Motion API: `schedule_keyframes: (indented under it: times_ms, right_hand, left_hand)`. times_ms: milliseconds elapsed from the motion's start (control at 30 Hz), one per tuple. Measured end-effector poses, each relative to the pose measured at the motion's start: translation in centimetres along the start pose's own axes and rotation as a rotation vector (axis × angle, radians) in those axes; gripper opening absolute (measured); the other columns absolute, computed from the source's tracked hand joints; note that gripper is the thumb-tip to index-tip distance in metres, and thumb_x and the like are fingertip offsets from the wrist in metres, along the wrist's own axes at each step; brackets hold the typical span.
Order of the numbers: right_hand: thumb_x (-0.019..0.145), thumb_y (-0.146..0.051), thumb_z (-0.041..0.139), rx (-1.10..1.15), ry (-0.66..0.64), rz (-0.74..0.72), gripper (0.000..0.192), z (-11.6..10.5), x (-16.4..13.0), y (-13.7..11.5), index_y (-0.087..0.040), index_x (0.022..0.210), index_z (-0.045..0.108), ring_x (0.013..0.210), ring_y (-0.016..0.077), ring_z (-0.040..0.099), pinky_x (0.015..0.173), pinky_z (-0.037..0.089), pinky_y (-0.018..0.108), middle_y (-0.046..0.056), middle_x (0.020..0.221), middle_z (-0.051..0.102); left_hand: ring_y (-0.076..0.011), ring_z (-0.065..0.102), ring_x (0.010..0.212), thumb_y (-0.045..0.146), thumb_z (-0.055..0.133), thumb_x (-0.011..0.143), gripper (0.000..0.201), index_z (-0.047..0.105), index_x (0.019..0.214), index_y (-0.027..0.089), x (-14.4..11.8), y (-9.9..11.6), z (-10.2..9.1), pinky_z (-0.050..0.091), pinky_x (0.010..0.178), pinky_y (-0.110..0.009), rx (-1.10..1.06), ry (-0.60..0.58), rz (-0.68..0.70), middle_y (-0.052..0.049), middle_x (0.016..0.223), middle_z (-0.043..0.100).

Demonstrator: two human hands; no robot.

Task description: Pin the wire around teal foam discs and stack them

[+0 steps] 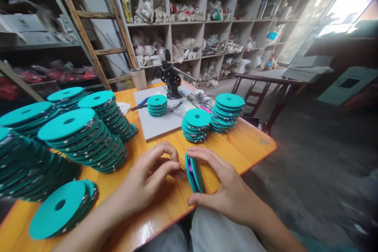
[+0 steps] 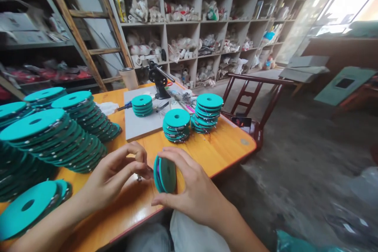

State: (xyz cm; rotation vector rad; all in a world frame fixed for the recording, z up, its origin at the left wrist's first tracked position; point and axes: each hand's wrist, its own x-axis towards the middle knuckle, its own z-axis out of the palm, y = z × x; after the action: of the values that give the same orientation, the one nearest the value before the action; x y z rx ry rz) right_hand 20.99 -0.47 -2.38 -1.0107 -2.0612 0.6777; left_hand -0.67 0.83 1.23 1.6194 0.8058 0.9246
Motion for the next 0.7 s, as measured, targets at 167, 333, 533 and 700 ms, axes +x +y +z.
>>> schedule_keyframes:
  times_ms: [167, 333, 533, 700]
  right_hand:
    - [0.071, -0.049, 0.082, -0.019, -0.012, 0.041, 0.089, 0.6, -0.2, 0.0, -0.036, 0.142, 0.031, 0.127, 0.0157, 0.047, 0.109, 0.044, 0.031, -0.002, 0.139, 0.042]
    - [0.083, -0.059, 0.068, -0.071, 0.022, -0.018, 0.073, 0.8, 0.1, 0.2, -0.040, 0.143, 0.032, 0.133, 0.0147, 0.039, 0.110, 0.042, 0.028, -0.002, 0.143, 0.036]
    - [0.067, -0.064, 0.078, -0.165, 0.073, 0.032, 0.075, -0.6, 0.3, 0.6, -0.024, 0.121, 0.044, 0.113, 0.0172, 0.052, 0.085, 0.048, 0.024, 0.004, 0.130, 0.046]
    - [0.088, -0.060, 0.060, -0.397, 0.049, -0.071, 0.046, -1.8, 0.4, 1.1, -0.015, 0.082, 0.054, 0.077, 0.0149, 0.049, 0.067, 0.035, 0.024, 0.004, 0.083, 0.054]
  left_hand:
    - [-0.0106, 0.066, 0.075, 0.026, 0.049, 0.097, 0.014, 0.048, 0.086, 0.018, -0.2, 0.0, -0.5, 0.055, 0.068, -0.022, -0.019, 0.099, -0.005, 0.001, 0.080, 0.060]
    - [-0.0154, 0.065, 0.097, 0.022, 0.049, 0.097, 0.011, 0.052, 0.087, 0.018, -0.7, 0.2, -0.4, 0.057, 0.084, -0.029, 0.042, 0.123, 0.110, -0.002, 0.093, 0.059]
    - [-0.0140, 0.064, 0.098, 0.018, 0.045, 0.099, 0.012, 0.050, 0.088, 0.019, -1.1, 0.2, 0.2, 0.055, 0.089, -0.030, 0.036, 0.093, 0.191, -0.001, 0.091, 0.057]
    - [-0.0144, 0.064, 0.097, 0.020, 0.044, 0.099, 0.011, 0.049, 0.089, 0.019, -1.3, -0.3, 0.6, 0.054, 0.085, -0.029, 0.034, 0.070, 0.178, -0.002, 0.092, 0.059]
